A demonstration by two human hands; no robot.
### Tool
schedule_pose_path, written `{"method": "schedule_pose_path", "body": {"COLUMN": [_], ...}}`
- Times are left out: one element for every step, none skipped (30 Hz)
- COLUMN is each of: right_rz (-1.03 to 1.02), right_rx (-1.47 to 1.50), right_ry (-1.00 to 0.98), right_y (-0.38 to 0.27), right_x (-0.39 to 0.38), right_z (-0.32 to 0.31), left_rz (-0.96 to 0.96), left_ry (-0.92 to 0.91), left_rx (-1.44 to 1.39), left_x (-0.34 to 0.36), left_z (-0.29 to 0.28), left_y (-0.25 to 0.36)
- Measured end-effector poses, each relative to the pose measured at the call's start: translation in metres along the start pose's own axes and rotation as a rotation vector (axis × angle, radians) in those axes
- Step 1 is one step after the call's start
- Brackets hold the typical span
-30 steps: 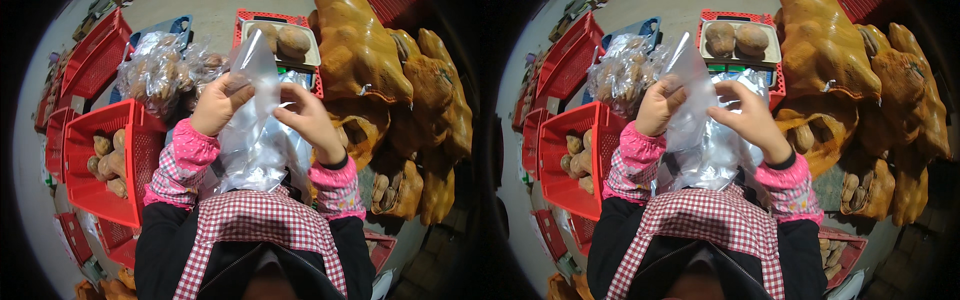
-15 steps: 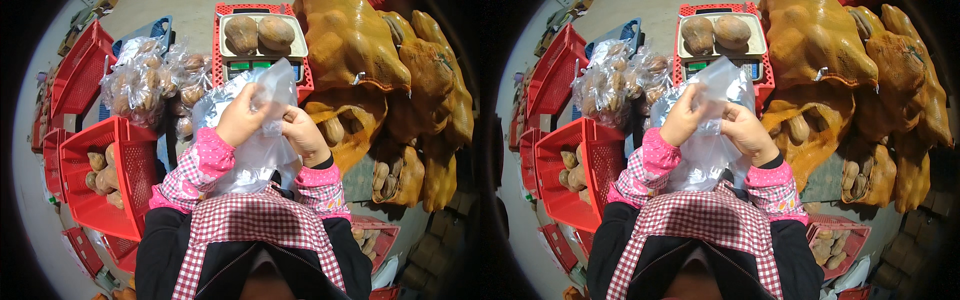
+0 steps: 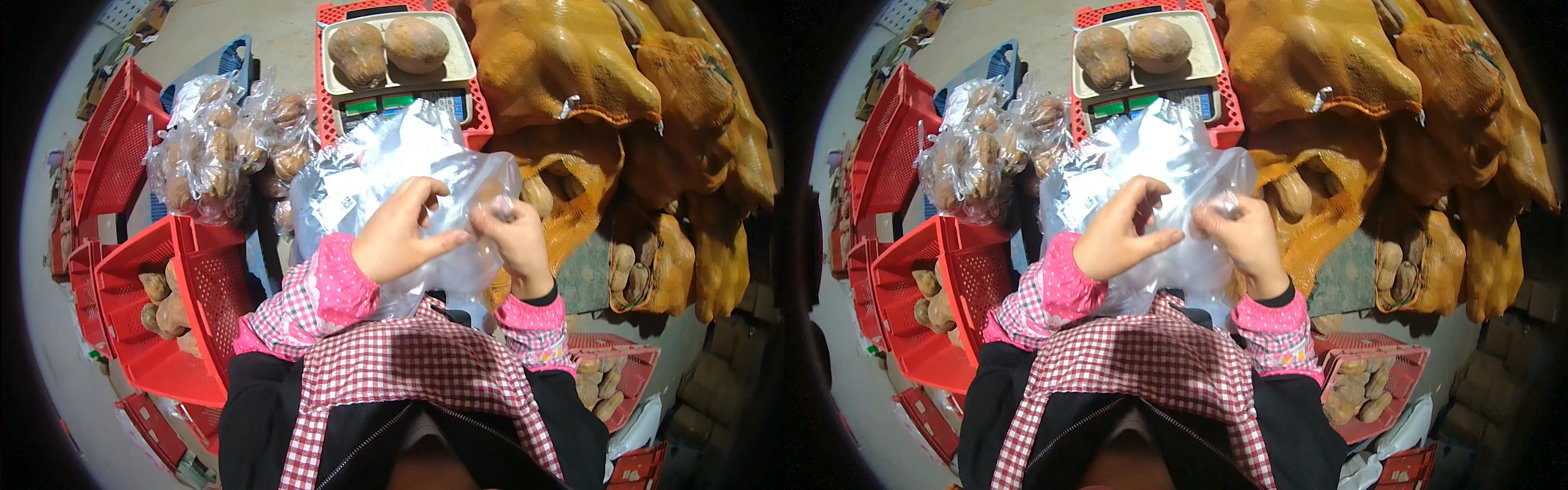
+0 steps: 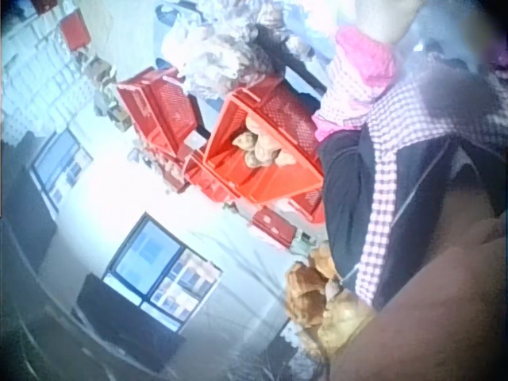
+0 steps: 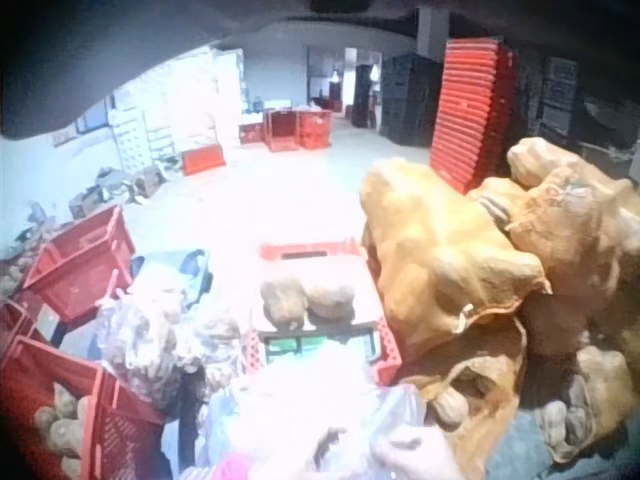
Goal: The person repeatedly picks root vegetables from a sack, places them on a digital scale, and then puts them into plastic bags. The person also places the filled bags into red crates. The process is repeated for multiple vegetables.
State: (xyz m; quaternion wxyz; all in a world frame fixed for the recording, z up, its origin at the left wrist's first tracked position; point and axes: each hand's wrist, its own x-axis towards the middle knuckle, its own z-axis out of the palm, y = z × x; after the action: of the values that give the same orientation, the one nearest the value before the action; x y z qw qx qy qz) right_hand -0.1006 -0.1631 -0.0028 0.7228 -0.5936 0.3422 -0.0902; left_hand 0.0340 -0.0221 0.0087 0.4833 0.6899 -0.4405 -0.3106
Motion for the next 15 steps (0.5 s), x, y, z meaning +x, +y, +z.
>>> {"method": "schedule_pose_path", "body": {"right_rz": [-0.038,-0.134,-0.191,-0.187,-0.238,-0.308,-0.422,-0.524,-0.432,-0.355,-0.412,-0.48,-0.47,-0.485,-0.373], "right_rx": [-0.031,0.079,0.096,0.058,-0.056,-0.235,-0.323,-0.434,-0.317,-0.291,-0.171,-0.09,-0.045,0.007,-0.13], "right_ry": [-0.022,-0.084,-0.161,-0.236,-0.205,-0.192,-0.211,-0.194,-0.151,-0.05,0.055,0.122,0.184,0.236,0.316], "right_y": [-0.001,0.0,0.003,0.007,0.011,0.016,0.021,0.025,0.031,0.033,0.033,0.03,0.025,0.018,0.009], "right_x": [-0.003,-0.005,-0.006,-0.007,-0.006,-0.007,-0.006,-0.002,-0.002,0.0,0.012,0.022,0.03,0.037,0.042], "right_z": [0.003,0.007,0.014,0.021,0.028,0.03,0.032,0.03,0.031,0.026,0.018,0.01,-0.001,-0.01,-0.017], "left_rz": [-0.026,0.025,0.114,-0.066,-0.171,-0.261,-0.308,-0.299,-0.28,-0.246,-0.283,-0.415,-0.262,-0.226,-0.12], "left_ry": [-0.023,-0.04,-0.044,-0.098,-0.128,-0.163,-0.021,0.094,0.232,0.343,0.462,0.616,0.602,0.701,0.64], "left_rx": [-0.019,-0.05,-0.018,-0.178,-0.355,-0.529,-0.777,-1.046,-1.121,-1.213,-1.257,-1.282,-1.285,-1.203,-1.095], "left_x": [-0.003,-0.006,-0.008,-0.008,-0.007,-0.004,-0.003,-0.002,-0.001,-0.001,0.001,0.0,-0.009,-0.014,-0.019], "left_z": [0.001,0.002,0.003,0.004,0.003,0.001,-0.002,-0.006,-0.016,-0.031,-0.051,-0.074,-0.098,-0.113,-0.126], "left_y": [0.0,-0.002,-0.004,-0.009,-0.015,-0.022,-0.029,-0.036,-0.045,-0.054,-0.062,-0.069,-0.072,-0.074,-0.073]}}
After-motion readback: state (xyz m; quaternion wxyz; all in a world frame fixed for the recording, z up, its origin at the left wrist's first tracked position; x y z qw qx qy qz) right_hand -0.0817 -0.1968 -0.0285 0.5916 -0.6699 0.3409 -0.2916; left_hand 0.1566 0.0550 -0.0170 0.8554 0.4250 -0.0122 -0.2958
